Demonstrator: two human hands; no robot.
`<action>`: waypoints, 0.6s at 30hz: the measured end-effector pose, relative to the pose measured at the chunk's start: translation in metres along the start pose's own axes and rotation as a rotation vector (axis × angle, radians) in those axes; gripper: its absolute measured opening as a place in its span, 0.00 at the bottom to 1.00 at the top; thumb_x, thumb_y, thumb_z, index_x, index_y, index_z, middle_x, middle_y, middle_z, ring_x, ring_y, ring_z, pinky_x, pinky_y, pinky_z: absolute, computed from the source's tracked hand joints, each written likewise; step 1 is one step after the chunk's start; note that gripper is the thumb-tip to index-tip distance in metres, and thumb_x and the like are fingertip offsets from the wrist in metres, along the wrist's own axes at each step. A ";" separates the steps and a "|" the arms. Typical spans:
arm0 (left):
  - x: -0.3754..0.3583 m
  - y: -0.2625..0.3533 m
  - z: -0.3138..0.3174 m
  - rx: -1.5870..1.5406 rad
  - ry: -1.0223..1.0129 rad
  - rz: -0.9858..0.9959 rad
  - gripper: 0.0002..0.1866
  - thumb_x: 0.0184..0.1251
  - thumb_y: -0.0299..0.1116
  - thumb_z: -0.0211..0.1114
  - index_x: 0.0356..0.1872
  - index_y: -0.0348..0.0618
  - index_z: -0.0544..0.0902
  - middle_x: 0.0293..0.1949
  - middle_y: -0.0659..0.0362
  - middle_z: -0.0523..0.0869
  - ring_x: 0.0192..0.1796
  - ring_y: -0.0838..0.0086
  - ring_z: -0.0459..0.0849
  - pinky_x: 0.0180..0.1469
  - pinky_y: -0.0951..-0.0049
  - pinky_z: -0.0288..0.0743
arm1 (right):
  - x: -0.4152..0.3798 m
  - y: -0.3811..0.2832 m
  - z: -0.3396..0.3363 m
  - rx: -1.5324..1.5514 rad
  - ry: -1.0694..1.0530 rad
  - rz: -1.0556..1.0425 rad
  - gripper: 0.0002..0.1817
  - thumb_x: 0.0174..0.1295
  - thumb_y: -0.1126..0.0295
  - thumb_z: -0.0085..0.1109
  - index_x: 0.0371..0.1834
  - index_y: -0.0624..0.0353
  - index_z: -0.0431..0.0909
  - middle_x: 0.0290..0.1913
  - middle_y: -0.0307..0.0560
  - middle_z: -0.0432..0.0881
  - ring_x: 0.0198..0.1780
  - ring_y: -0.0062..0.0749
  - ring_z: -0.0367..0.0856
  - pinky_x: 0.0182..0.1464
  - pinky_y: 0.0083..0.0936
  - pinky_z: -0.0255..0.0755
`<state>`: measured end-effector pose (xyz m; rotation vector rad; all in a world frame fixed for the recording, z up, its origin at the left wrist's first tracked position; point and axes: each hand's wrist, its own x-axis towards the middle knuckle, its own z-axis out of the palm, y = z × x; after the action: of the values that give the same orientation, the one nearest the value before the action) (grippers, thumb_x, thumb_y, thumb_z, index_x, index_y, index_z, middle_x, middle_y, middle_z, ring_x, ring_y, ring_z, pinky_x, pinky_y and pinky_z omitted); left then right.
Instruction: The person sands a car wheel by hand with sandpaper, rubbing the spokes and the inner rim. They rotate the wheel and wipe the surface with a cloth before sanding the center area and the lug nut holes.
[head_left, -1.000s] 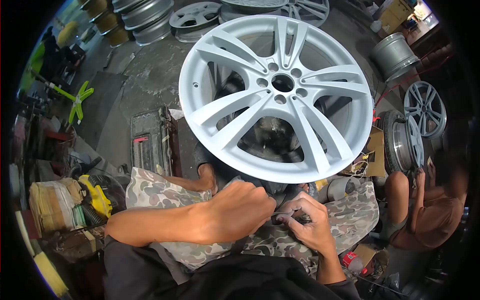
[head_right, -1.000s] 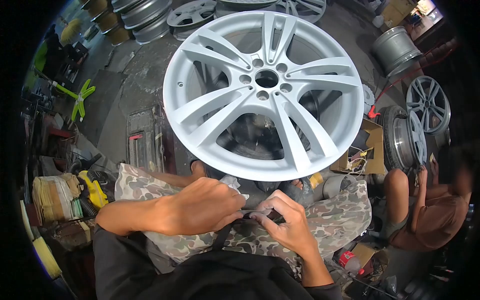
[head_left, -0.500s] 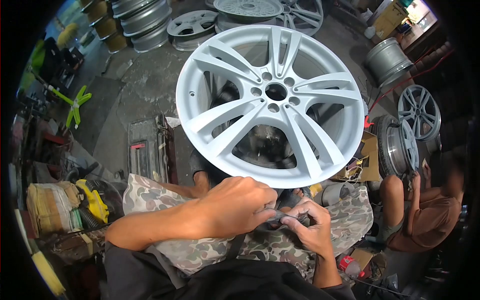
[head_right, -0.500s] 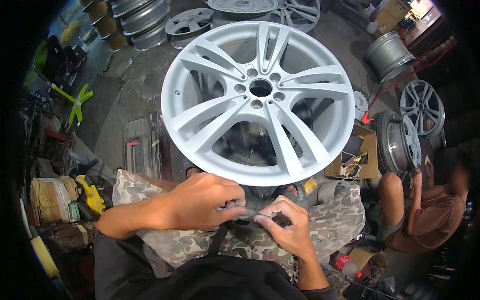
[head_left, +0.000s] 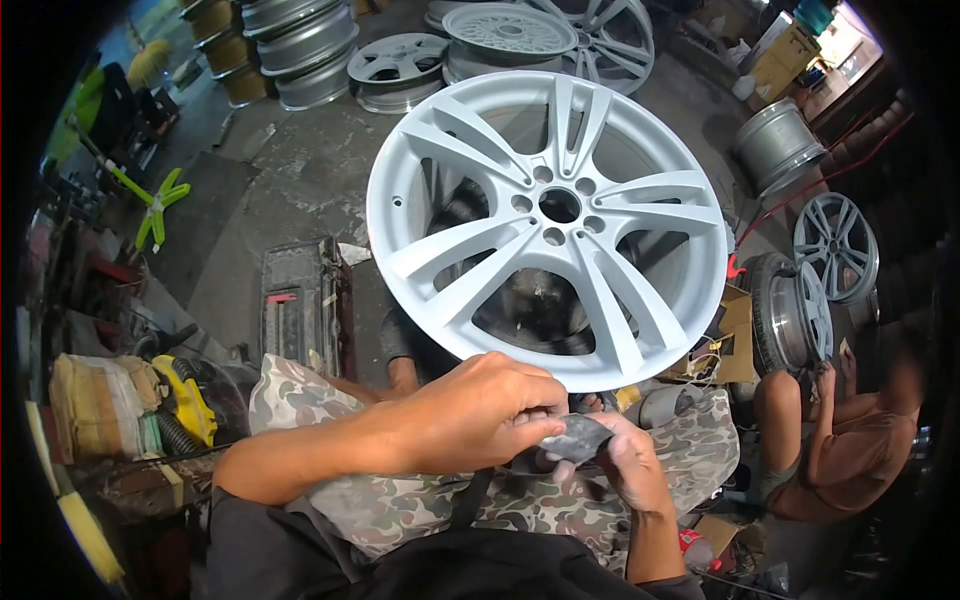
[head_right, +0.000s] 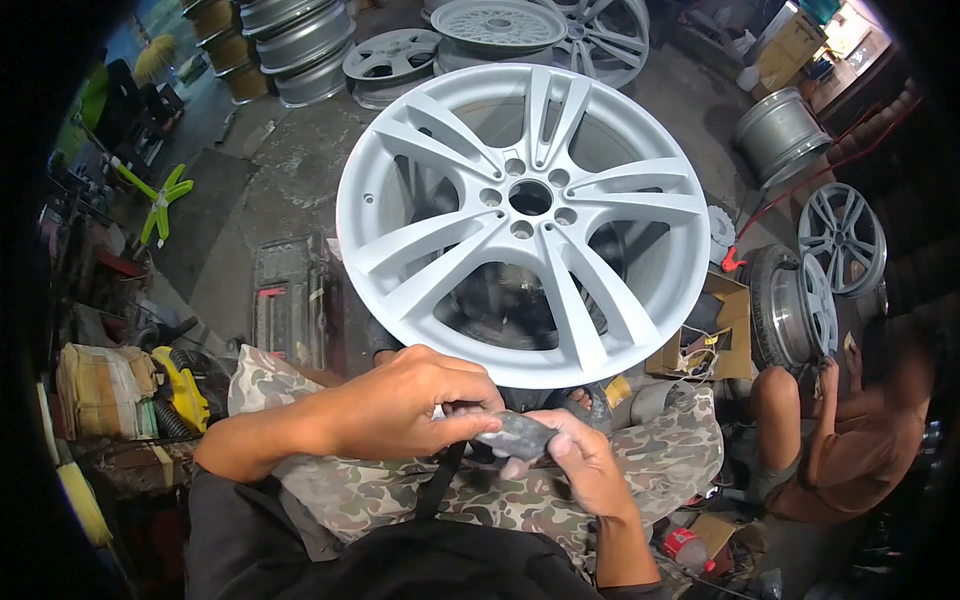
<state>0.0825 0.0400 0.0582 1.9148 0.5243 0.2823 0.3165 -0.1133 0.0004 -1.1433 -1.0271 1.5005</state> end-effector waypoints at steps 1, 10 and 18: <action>0.000 -0.003 0.002 0.014 0.114 0.120 0.08 0.76 0.32 0.73 0.43 0.36 0.89 0.36 0.51 0.90 0.38 0.51 0.89 0.41 0.57 0.79 | -0.001 -0.001 0.000 0.237 -0.039 0.131 0.29 0.84 0.47 0.56 0.64 0.67 0.75 0.53 0.57 0.89 0.47 0.36 0.90 0.54 0.29 0.80; -0.005 -0.012 -0.011 0.320 0.347 0.296 0.11 0.72 0.32 0.75 0.46 0.38 0.84 0.38 0.52 0.84 0.41 0.51 0.87 0.42 0.53 0.80 | 0.040 -0.048 -0.009 -0.199 -0.027 0.120 0.14 0.87 0.66 0.53 0.44 0.65 0.80 0.44 0.44 0.86 0.44 0.22 0.82 0.51 0.25 0.76; -0.016 -0.021 -0.021 0.401 0.398 0.241 0.10 0.71 0.29 0.74 0.43 0.38 0.81 0.39 0.53 0.82 0.42 0.53 0.87 0.42 0.54 0.81 | 0.072 -0.057 -0.005 -0.396 -0.037 -0.007 0.10 0.78 0.69 0.65 0.42 0.66 0.82 0.46 0.43 0.84 0.44 0.21 0.77 0.48 0.22 0.71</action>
<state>0.0550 0.0558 0.0479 2.3299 0.6471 0.7748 0.3245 -0.0316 0.0420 -1.3851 -1.3938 1.3509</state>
